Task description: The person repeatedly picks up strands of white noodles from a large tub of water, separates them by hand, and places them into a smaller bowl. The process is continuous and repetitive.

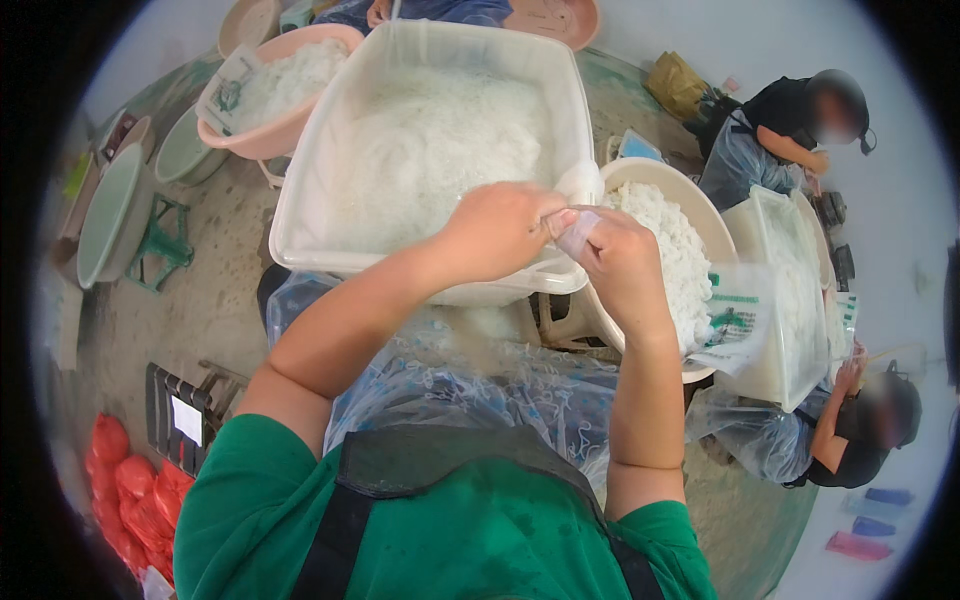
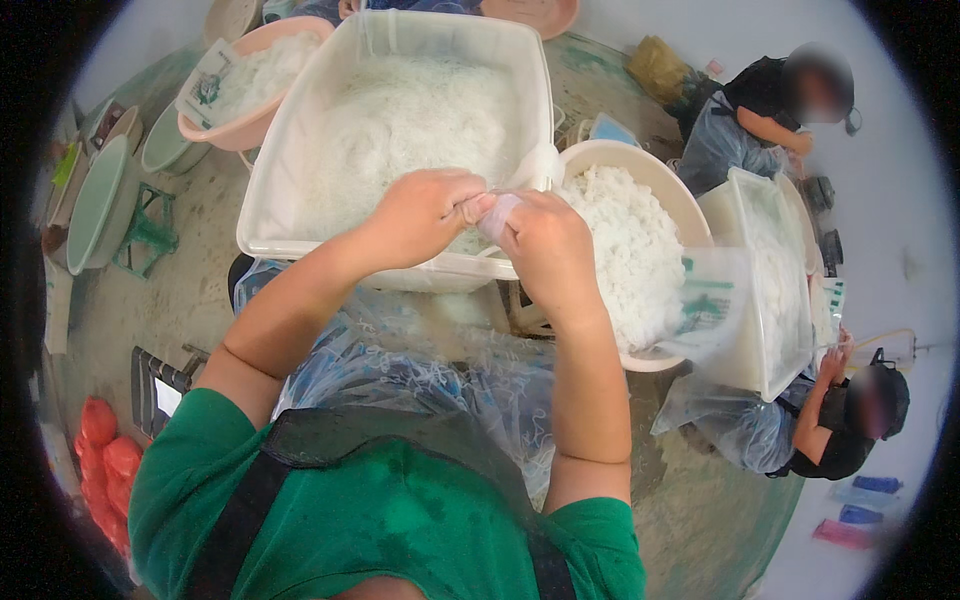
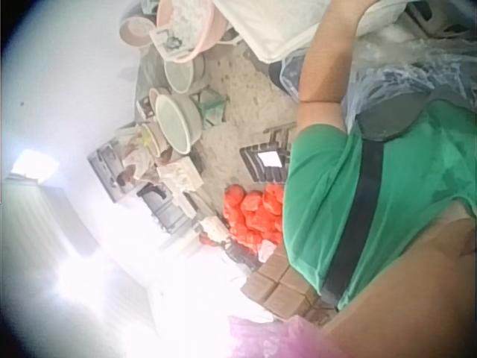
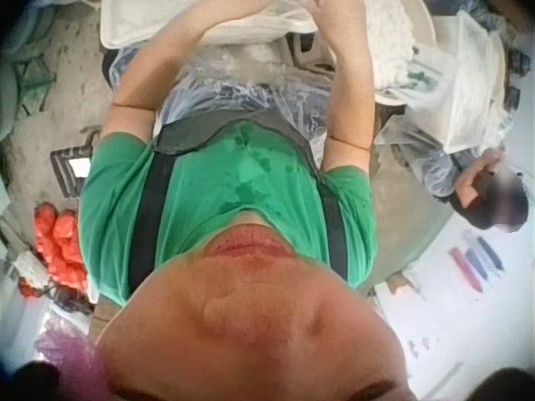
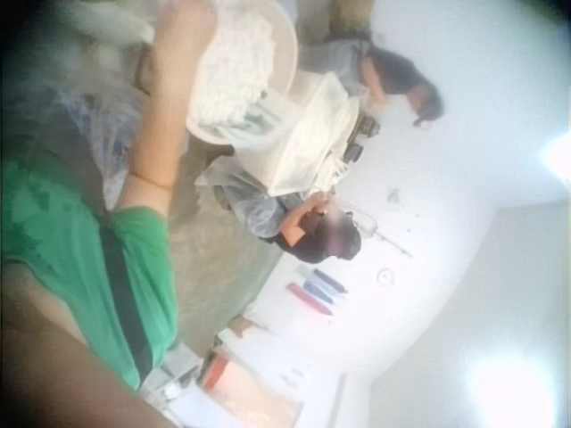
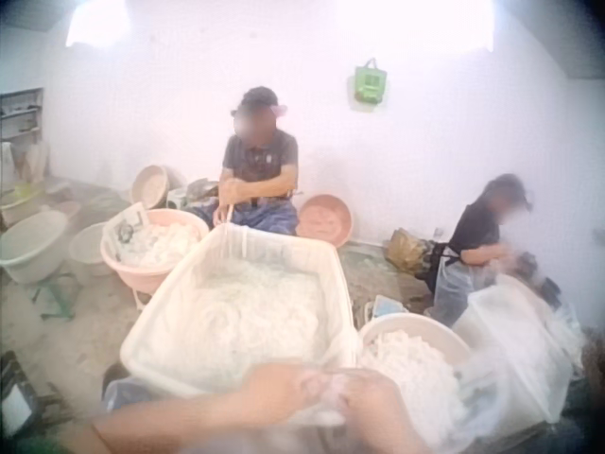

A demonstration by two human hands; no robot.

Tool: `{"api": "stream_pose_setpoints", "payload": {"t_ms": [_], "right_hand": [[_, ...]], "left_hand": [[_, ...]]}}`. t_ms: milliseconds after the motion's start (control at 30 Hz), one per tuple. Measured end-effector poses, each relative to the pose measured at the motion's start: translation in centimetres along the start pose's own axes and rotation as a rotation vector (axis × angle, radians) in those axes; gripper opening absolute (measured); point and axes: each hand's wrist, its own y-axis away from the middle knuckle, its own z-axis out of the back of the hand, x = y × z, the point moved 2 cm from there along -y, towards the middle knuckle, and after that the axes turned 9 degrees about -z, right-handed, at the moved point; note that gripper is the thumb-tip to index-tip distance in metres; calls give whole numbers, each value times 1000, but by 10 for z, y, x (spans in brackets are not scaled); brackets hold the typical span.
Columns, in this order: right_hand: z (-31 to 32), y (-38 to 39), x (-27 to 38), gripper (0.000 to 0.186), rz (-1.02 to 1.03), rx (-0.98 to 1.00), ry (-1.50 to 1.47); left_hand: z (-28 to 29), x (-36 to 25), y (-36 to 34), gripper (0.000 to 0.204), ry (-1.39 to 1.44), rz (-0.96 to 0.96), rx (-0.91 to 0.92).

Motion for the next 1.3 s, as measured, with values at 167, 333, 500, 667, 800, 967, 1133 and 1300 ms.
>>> {"api": "stream_pose_setpoints", "payload": {"t_ms": [167,333,500,667,800,967,1133,1300], "right_hand": [[1,-2,-2,15,78,-167,-292],[3,5,-41,21,-149,-195,-1334],[-10,9,-66,18,-306,-360,-1438],[-9,0,-33,18,-250,-223,-1849],[-8,2,-32,19,-255,-71,-2078],[-6,8,-20,20,-63,416,-2377],[8,17,0,19,88,193,-2066],[-3,16,10,15,-167,-148,-1711]], "left_hand": [[-2,-19,-1,44,663,96,-522],[-4,-12,3,38,782,284,-1],[-15,11,22,28,802,390,233],[-50,0,37,22,754,272,100],[-47,-12,34,18,406,183,176],[-75,35,53,12,423,243,-295],[-58,65,60,13,1070,872,-649],[-33,-12,35,25,547,318,-249]]}}
